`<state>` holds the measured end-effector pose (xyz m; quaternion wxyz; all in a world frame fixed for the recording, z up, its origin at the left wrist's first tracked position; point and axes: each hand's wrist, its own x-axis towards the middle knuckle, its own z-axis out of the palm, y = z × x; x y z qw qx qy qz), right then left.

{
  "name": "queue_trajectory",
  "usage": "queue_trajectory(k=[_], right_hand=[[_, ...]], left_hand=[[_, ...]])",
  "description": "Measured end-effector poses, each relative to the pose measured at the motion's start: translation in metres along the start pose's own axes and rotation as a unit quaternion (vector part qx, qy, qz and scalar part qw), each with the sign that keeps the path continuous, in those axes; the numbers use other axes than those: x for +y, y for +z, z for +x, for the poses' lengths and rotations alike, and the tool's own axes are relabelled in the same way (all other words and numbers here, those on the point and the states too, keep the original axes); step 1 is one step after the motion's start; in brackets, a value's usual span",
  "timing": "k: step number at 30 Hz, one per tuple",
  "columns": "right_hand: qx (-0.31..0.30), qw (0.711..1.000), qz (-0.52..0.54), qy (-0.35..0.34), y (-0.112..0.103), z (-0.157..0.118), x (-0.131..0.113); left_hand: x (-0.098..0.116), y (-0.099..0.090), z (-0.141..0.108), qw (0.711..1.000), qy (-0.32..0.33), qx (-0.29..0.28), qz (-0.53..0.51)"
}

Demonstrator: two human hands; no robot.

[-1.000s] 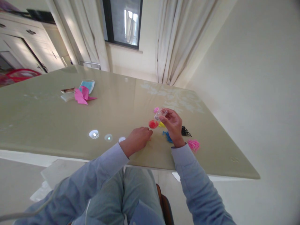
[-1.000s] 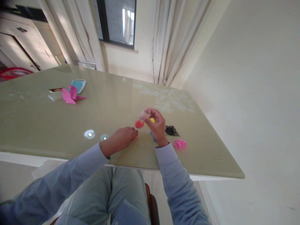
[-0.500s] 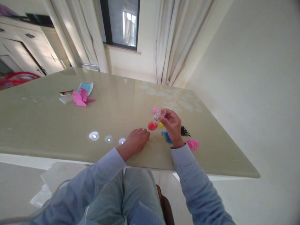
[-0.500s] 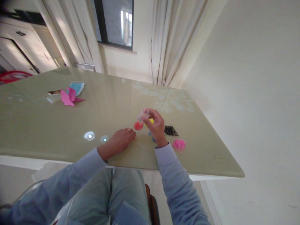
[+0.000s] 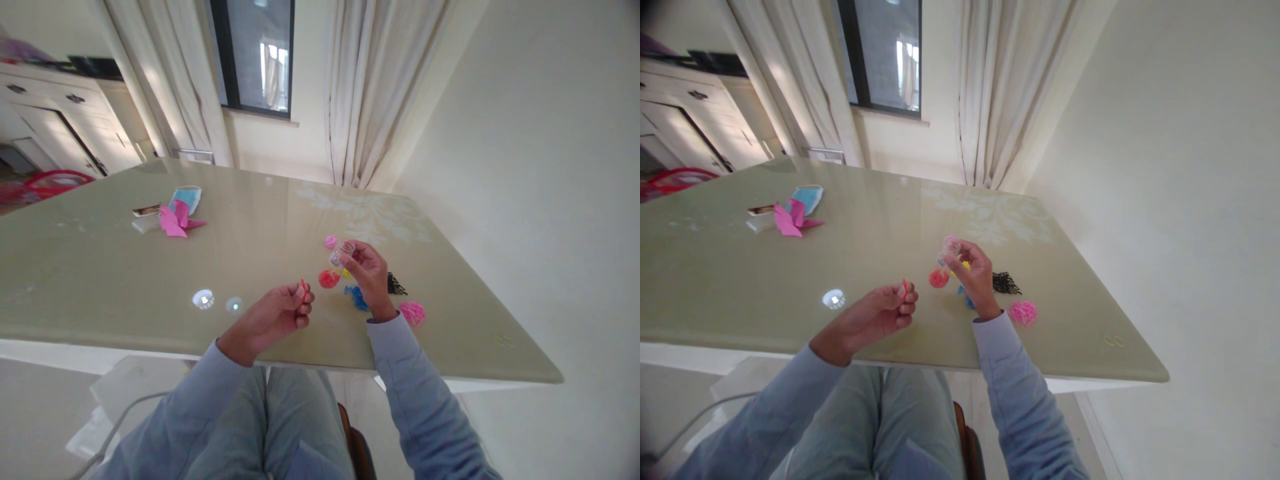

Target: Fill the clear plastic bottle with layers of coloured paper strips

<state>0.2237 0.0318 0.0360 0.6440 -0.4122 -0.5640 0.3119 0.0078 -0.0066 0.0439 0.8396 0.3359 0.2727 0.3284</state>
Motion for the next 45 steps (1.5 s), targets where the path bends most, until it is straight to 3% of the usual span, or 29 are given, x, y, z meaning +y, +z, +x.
queue_trajectory(k=[6, 12, 18, 24, 28, 30, 32, 34, 38, 45], right_hand=[[-0.014, 1.000, -0.011, 0.003, -0.001, -0.001, 0.003], [-0.009, 1.000, 0.001, 0.015, -0.004, -0.002, 0.006], [-0.016, 1.000, -0.011, 0.006, -0.005, -0.005, 0.006], [-0.065, 0.995, -0.051, -0.048, -0.006, -0.008, 0.004], [-0.109, 0.986, -0.086, -0.089, -0.006, -0.009, -0.001], [-0.124, 0.982, -0.090, -0.111, -0.005, -0.009, -0.002], [-0.140, 0.978, -0.091, -0.126, -0.005, -0.010, -0.002], [-0.157, 0.975, -0.090, -0.130, -0.005, -0.010, -0.002], [-0.174, 0.971, -0.096, -0.132, -0.002, -0.013, -0.001], [-0.190, 0.969, -0.099, -0.126, 0.001, -0.014, -0.001]], left_hand=[[-0.013, 0.034, -0.007, 0.983, -0.069, -0.044, -0.164], [-0.021, 0.032, 0.005, 0.977, -0.074, -0.041, -0.198], [-0.014, 0.030, 0.004, 0.983, -0.068, -0.010, -0.168], [0.007, 0.030, 0.010, 0.993, -0.015, -0.022, -0.115], [0.023, 0.035, 0.023, 0.991, 0.119, 0.023, 0.052], [0.030, 0.038, 0.027, 0.954, 0.213, 0.092, 0.188], [0.036, 0.040, 0.027, 0.886, 0.290, 0.160, 0.324], [0.039, 0.040, 0.023, 0.816, 0.333, 0.185, 0.434], [0.042, 0.035, 0.013, 0.713, 0.348, 0.169, 0.584], [0.045, 0.033, 0.007, 0.595, 0.326, 0.124, 0.724]])
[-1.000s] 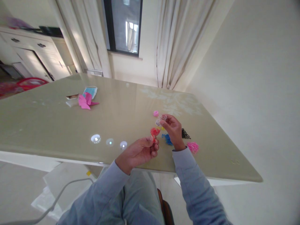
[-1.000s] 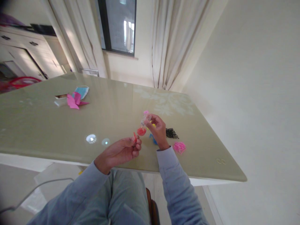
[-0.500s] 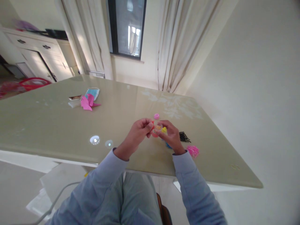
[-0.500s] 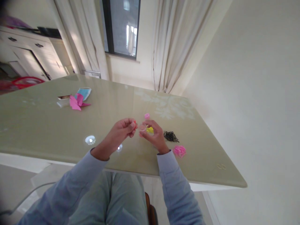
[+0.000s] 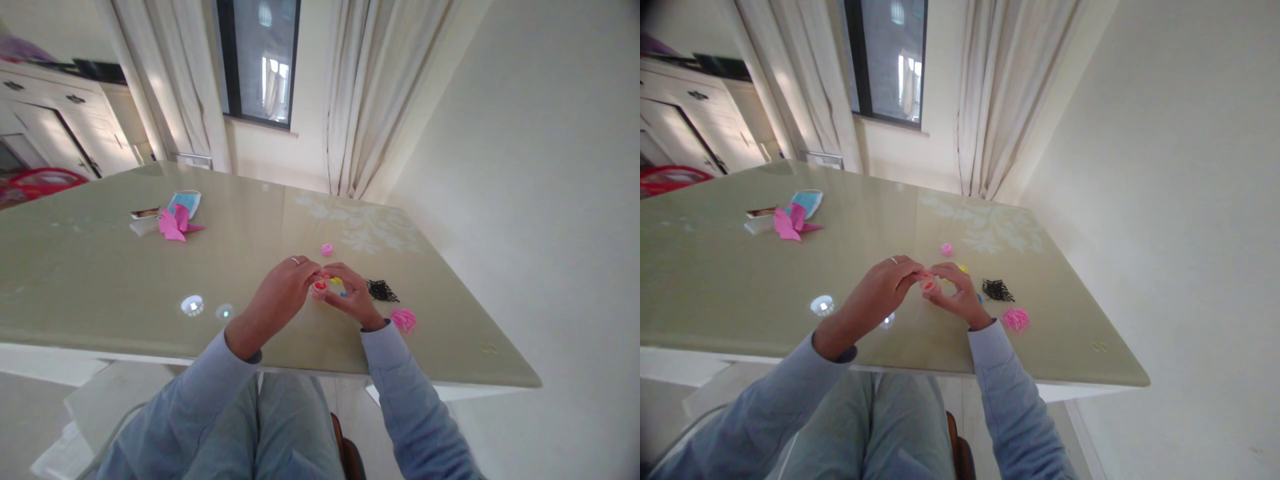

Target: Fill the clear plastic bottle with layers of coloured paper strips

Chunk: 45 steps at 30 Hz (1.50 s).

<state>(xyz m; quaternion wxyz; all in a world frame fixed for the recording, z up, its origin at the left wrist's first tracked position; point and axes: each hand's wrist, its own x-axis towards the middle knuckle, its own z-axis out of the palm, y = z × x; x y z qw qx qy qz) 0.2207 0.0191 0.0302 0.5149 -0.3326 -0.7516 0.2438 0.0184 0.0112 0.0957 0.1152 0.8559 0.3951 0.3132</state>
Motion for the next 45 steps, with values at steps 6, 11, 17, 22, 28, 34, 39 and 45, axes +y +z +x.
queue_trajectory(k=[6, 11, 17, 22, 28, 34, 39, 45], right_hand=[[0.000, 1.000, 0.004, -0.003, 0.000, 0.000, -0.002], [-0.009, 1.000, 0.023, -0.009, -0.001, -0.001, -0.003], [-0.012, 0.999, 0.032, 0.002, 0.000, -0.004, -0.006], [-0.010, 0.999, 0.041, -0.005, 0.001, -0.010, -0.010], [0.001, 0.999, 0.054, 0.003, 0.001, -0.015, -0.011], [0.008, 0.998, 0.054, 0.022, 0.001, -0.017, -0.012], [0.014, 0.998, 0.026, 0.053, 0.001, -0.018, -0.010], [0.031, 0.996, 0.051, 0.067, 0.002, -0.018, -0.005]], left_hand=[[-0.001, -0.001, 0.002, 0.993, 0.093, -0.057, 0.055], [0.002, -0.008, 0.005, 0.991, 0.085, -0.074, 0.066], [0.008, -0.013, 0.004, 0.990, 0.074, -0.079, 0.088], [0.009, -0.013, 0.002, 0.990, 0.088, -0.065, 0.087], [0.008, -0.010, -0.003, 0.988, 0.152, -0.011, 0.037], [0.007, -0.005, -0.005, 0.993, 0.116, 0.003, 0.007], [0.006, -0.005, -0.004, 0.992, 0.124, -0.027, 0.023], [0.004, -0.002, -0.001, 0.992, 0.124, 0.028, -0.024]])
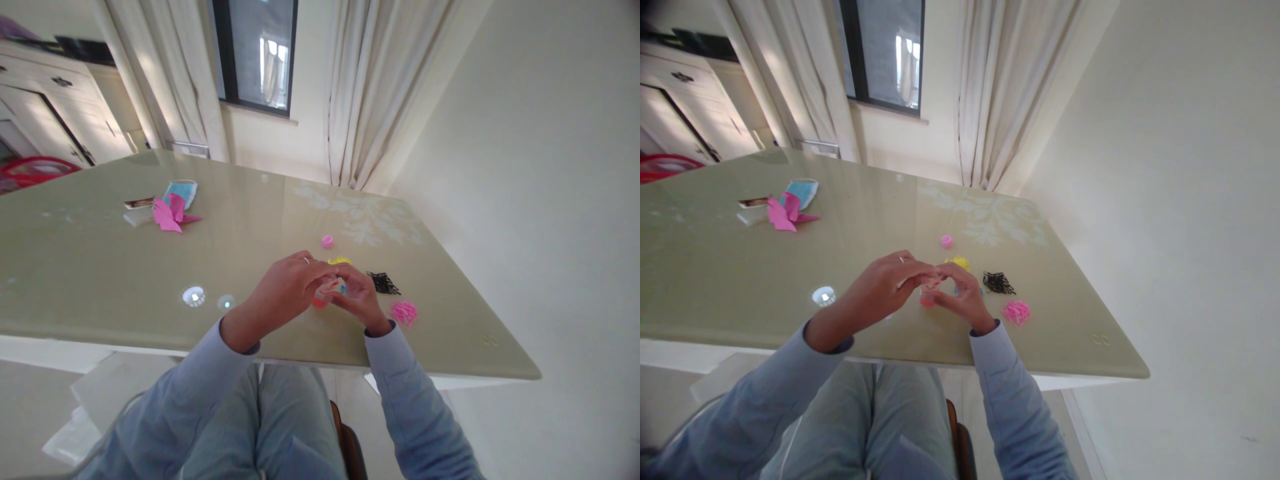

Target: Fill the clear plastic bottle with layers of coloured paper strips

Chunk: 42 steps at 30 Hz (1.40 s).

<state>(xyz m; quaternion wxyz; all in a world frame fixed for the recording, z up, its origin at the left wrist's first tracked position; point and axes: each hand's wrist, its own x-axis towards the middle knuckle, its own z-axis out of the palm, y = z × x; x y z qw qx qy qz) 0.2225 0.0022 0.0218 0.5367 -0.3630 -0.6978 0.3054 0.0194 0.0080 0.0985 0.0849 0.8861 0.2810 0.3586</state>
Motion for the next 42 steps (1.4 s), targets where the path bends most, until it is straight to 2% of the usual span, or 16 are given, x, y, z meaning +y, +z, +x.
queue_trajectory(k=[7, 10, 14, 18, 21, 23, 26, 29, 35, 42], right_hand=[[0.004, 0.997, 0.072, -0.013, 0.001, 0.001, -0.005], [0.006, 0.997, 0.079, -0.018, 0.000, 0.001, -0.006], [0.012, 0.995, 0.094, 0.014, 0.003, 0.000, -0.008], [0.011, 0.994, 0.097, 0.041, 0.002, -0.006, -0.016], [0.007, 0.998, 0.035, 0.056, -0.014, -0.017, -0.027], [0.037, 0.995, -0.055, 0.068, -0.030, -0.029, -0.034], [0.028, 0.969, -0.226, 0.094, -0.054, -0.049, -0.039], [-0.012, 0.938, -0.329, 0.111, -0.067, -0.069, -0.037], [-0.033, 0.911, -0.387, 0.135, -0.067, -0.090, -0.027], [-0.078, 0.886, -0.428, 0.161, -0.061, -0.082, -0.025]], left_hand=[[-0.006, 0.004, -0.009, 0.992, -0.005, 0.075, -0.101], [-0.013, 0.014, -0.022, 0.988, -0.048, 0.059, -0.133], [-0.022, 0.036, -0.037, 0.985, -0.097, 0.034, -0.139], [-0.029, 0.050, -0.047, 0.985, -0.101, 0.044, -0.132], [-0.033, 0.052, -0.052, 0.987, -0.087, 0.070, -0.112], [-0.035, 0.051, -0.055, 0.989, -0.077, 0.082, -0.101], [-0.037, 0.052, -0.058, 0.991, -0.061, 0.081, -0.092], [-0.038, 0.056, -0.059, 0.990, -0.050, 0.088, -0.093], [-0.042, 0.061, -0.062, 0.989, -0.046, 0.104, -0.098], [-0.041, 0.063, -0.062, 0.988, -0.053, 0.109, -0.094]])
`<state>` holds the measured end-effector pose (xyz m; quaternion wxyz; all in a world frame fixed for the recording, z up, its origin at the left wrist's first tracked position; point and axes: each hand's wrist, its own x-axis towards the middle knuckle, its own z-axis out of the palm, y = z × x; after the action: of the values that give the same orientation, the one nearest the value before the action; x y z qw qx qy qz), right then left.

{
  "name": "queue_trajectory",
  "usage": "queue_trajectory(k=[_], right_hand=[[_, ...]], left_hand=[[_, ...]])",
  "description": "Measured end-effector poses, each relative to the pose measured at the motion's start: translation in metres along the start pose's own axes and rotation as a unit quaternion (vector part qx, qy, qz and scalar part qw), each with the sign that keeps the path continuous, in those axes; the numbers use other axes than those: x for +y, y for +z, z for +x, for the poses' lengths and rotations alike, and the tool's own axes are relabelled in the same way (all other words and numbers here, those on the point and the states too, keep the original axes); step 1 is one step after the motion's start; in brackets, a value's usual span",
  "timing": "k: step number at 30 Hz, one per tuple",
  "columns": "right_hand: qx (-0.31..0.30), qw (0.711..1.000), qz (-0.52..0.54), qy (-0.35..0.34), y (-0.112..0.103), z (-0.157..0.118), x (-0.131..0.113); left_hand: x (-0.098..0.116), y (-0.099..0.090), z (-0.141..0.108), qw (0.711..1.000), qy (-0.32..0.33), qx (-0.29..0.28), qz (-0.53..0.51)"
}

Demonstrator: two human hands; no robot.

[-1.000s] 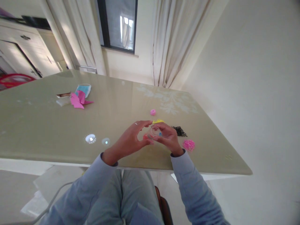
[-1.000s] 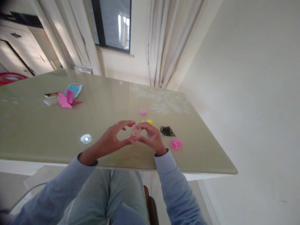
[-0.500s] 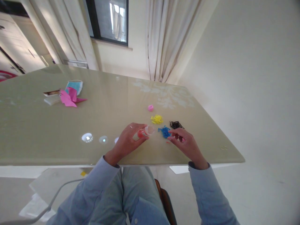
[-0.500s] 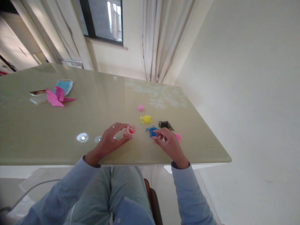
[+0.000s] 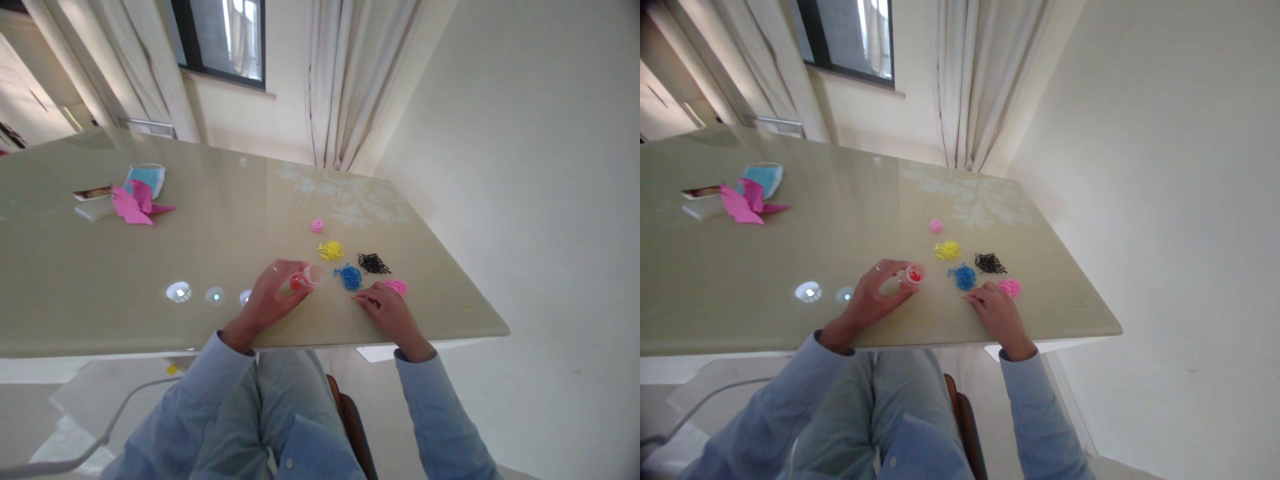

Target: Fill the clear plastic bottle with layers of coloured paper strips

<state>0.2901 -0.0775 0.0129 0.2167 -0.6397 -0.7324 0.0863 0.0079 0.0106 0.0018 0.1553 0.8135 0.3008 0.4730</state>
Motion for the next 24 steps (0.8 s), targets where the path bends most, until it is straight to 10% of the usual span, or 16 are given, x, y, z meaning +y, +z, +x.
queue_trajectory(k=[7, 12, 17, 21, 24], right_hand=[[0.046, 0.977, 0.206, 0.035, 0.000, 0.001, -0.027], [-0.040, 0.803, 0.573, 0.156, -0.006, -0.007, -0.064], [-0.079, 0.730, 0.659, 0.164, -0.025, -0.009, -0.087], [-0.082, 0.730, 0.661, 0.154, -0.029, -0.004, -0.094], [-0.030, 0.802, 0.580, 0.137, -0.024, 0.004, -0.095]], left_hand=[[0.002, 0.001, 0.000, 1.000, 0.010, -0.004, 0.000], [0.003, 0.001, 0.000, 1.000, 0.022, -0.011, -0.003], [0.002, 0.001, -0.001, 1.000, 0.028, -0.007, -0.005], [0.003, 0.002, -0.001, 0.999, 0.040, -0.004, -0.001], [0.002, 0.002, -0.001, 0.999, 0.053, 0.000, -0.002]])
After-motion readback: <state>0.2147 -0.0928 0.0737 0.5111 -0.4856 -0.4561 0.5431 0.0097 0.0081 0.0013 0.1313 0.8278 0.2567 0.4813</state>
